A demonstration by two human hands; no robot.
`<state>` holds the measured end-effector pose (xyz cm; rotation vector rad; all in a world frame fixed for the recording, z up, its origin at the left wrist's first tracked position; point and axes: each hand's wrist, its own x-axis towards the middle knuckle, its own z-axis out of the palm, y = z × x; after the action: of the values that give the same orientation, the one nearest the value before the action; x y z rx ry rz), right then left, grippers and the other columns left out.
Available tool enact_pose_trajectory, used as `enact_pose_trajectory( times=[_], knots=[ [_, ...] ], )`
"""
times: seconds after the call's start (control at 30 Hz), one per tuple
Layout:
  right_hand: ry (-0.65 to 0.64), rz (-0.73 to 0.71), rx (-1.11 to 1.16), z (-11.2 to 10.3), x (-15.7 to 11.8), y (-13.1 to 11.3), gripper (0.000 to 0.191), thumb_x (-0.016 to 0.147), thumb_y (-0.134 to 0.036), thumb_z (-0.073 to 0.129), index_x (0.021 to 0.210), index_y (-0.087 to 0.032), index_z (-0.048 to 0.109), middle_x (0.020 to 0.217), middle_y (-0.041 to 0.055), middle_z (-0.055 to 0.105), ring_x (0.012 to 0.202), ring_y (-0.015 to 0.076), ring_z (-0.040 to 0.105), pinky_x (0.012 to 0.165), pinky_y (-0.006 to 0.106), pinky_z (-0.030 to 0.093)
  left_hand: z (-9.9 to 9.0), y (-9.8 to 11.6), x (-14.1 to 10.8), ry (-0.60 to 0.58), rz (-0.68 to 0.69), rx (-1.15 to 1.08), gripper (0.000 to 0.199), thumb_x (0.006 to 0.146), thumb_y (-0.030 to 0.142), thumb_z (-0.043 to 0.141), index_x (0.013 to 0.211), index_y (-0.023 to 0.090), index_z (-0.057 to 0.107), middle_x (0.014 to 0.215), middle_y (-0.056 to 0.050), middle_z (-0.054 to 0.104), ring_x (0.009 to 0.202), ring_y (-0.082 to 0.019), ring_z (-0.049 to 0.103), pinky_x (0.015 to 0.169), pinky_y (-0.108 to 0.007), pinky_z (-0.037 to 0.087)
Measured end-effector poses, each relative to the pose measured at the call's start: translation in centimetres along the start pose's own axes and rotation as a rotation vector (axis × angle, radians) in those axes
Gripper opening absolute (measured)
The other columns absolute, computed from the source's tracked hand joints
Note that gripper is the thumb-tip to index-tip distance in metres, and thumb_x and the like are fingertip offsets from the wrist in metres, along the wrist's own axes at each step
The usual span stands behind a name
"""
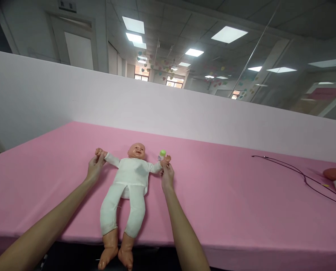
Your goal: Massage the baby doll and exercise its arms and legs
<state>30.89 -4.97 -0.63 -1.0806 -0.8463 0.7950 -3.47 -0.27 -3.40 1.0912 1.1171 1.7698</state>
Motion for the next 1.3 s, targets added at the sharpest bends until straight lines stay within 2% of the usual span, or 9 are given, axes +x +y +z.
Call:
enact_pose_trajectory(
  times=[0.17,0.3,0.43,0.6,0.73,0.87,0.97,1.13,1.3],
  knots=[
    [-0.653,-0.276,-0.275,1.3,-2.8,-2.0,0.034,0.082,-0.046,0.084,0.109,-0.025,0.081,0.12,0.0088,0.077,0.112,0.0277,0.069,0.1,0.042,0.054,1.1,2.6,-2.6,-0.581,0.402,0.345,0.033,0.098,0.047,0.062,0.117,0.024,0.076,0.123,-0.011,0.074,0.119,-0.029,0.065,0.106,-0.041,0.048],
    [-0.862,-0.373,-0.472,1.7,-3.9,-2.2,0.028,0.084,-0.04,0.084,0.11,-0.031,0.083,0.121,0.0071,0.076,0.118,0.029,0.067,0.107,0.046,0.049,1.3,2.9,-3.5,-0.855,0.566,0.536,0.027,0.099,0.036,0.062,0.119,0.029,0.079,0.128,-0.01,0.073,0.122,-0.03,0.063,0.113,-0.046,0.042],
    [-0.736,-0.33,-0.387,1.8,-3.4,-1.7,0.033,0.082,-0.043,0.084,0.112,-0.029,0.082,0.12,0.0071,0.077,0.112,0.0283,0.069,0.102,0.044,0.052,1.4,2.4,-3.5,-0.711,0.462,0.452,0.028,0.098,0.041,0.063,0.118,0.027,0.078,0.127,-0.011,0.073,0.122,-0.03,0.063,0.11,-0.046,0.045],
    [-0.027,-0.03,-0.119,0.2,-0.6,-0.2,0.04,0.077,-0.059,0.082,0.08,-0.02,0.074,0.058,-0.0021,0.061,0.053,0.0142,0.051,0.049,0.026,0.041,0.8,0.7,-1.6,-0.083,0.045,0.013,0.041,0.09,0.057,0.07,0.102,0.018,0.072,0.103,-0.01,0.073,0.099,-0.026,0.07,0.092,-0.039,0.058],
    [0.219,0.226,-0.01,-1.4,1.2,0.6,0.045,0.069,-0.062,0.085,0.07,-0.021,0.064,0.048,-0.0077,0.044,0.043,0.0095,0.036,0.04,0.025,0.028,-0.2,-0.5,0.2,0.112,-0.216,-0.232,0.046,0.086,0.059,0.076,0.101,0.016,0.068,0.099,-0.012,0.072,0.095,-0.024,0.072,0.09,-0.039,0.059],
    [-0.017,0.088,0.035,-0.8,0.7,-0.2,0.05,0.065,-0.056,0.09,0.098,-0.019,0.078,0.068,-0.0015,0.067,0.052,0.0108,0.049,0.047,0.024,0.04,-0.1,0.2,-0.4,-0.025,-0.037,-0.078,0.051,0.083,0.064,0.076,0.101,0.016,0.071,0.102,-0.011,0.073,0.099,-0.025,0.07,0.092,-0.038,0.057],
    [-0.358,-0.067,-0.088,0.5,-1.1,-1.2,0.045,0.071,-0.047,0.089,0.107,-0.022,0.081,0.108,0.0072,0.079,0.088,0.0211,0.07,0.075,0.031,0.056,0.6,1.5,-2.1,-0.33,0.226,0.196,0.039,0.092,0.055,0.068,0.107,0.02,0.075,0.111,-0.01,0.075,0.107,-0.026,0.068,0.098,-0.037,0.053],
    [-0.777,-0.252,-0.369,1.5,-3.8,-2.1,0.031,0.083,-0.038,0.082,0.111,-0.025,0.083,0.124,0.0082,0.078,0.123,0.0321,0.066,0.114,0.051,0.045,1.3,2.6,-3.9,-0.793,0.536,0.509,0.026,0.1,0.038,0.061,0.116,0.028,0.078,0.126,-0.009,0.074,0.119,-0.029,0.064,0.109,-0.043,0.043],
    [-0.778,-0.259,-0.383,1.4,-3.7,-1.8,0.033,0.084,-0.037,0.081,0.114,-0.027,0.082,0.125,0.0074,0.077,0.124,0.0312,0.066,0.113,0.049,0.047,1.3,2.2,-4.0,-0.753,0.516,0.498,0.028,0.101,0.04,0.06,0.119,0.027,0.077,0.129,-0.01,0.073,0.122,-0.029,0.062,0.109,-0.045,0.043]
  ],
)
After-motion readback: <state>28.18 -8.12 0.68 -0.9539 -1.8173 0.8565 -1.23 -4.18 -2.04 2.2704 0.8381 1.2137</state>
